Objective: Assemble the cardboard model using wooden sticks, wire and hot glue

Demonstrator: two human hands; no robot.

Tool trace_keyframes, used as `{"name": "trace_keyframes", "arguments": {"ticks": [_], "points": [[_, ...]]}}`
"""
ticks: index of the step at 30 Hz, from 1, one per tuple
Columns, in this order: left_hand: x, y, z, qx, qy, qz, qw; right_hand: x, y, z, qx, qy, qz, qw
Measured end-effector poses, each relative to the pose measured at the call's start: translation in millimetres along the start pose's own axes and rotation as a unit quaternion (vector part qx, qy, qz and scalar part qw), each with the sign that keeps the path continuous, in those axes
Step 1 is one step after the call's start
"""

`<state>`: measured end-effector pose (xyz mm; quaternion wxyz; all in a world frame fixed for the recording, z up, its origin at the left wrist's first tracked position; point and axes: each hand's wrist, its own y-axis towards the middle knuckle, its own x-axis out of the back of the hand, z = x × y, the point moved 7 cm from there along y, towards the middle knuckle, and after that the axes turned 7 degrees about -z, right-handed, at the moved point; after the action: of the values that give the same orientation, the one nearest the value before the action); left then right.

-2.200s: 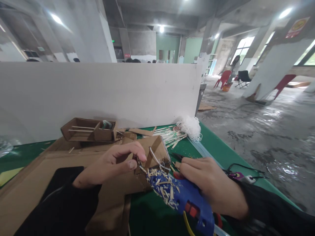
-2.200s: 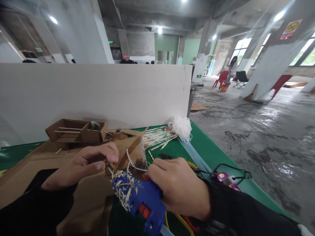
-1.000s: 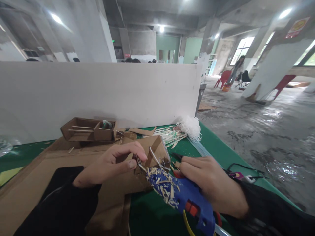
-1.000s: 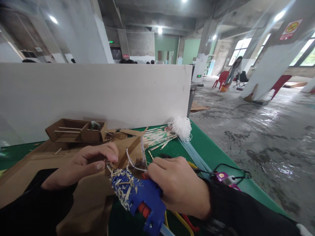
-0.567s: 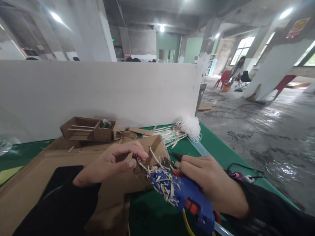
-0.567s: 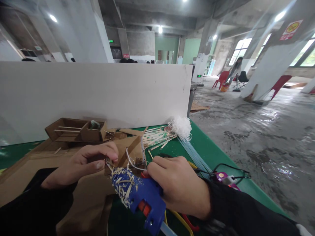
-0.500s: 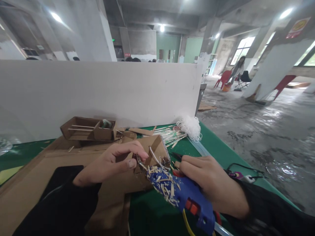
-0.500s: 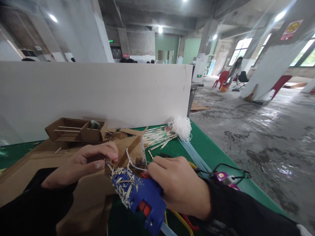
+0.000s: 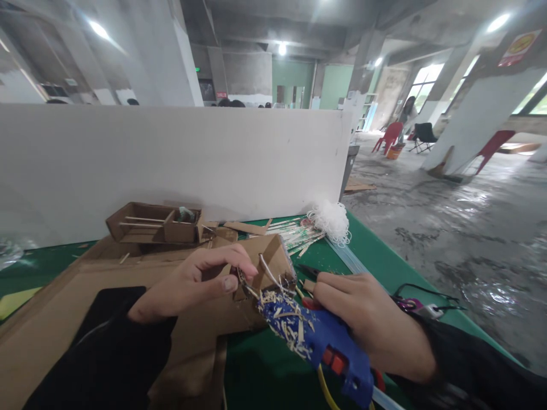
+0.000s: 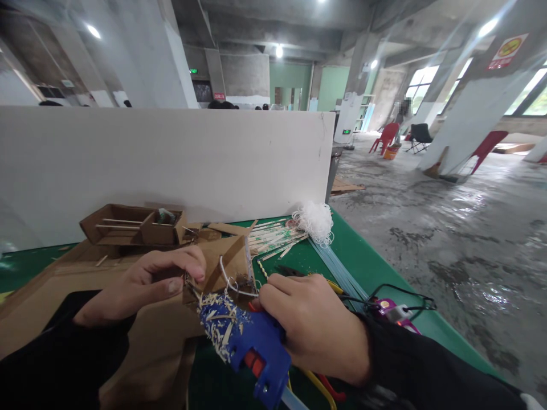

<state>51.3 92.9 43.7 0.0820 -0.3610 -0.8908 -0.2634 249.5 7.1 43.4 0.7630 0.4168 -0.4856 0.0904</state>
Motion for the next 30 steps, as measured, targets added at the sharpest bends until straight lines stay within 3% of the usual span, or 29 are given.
{"name": "trace_keyframes", "arguments": {"ticks": [21,30], "points": [[-4,1,-1,0.003,0.005,0.008,1.000,-12,-10,-8,-0.039,0.010,0.070,0.997],[-4,0,1,0.013,-0.001,0.016,1.000,-11,-8,-6,-0.028,0.005,0.055,0.998]]}}
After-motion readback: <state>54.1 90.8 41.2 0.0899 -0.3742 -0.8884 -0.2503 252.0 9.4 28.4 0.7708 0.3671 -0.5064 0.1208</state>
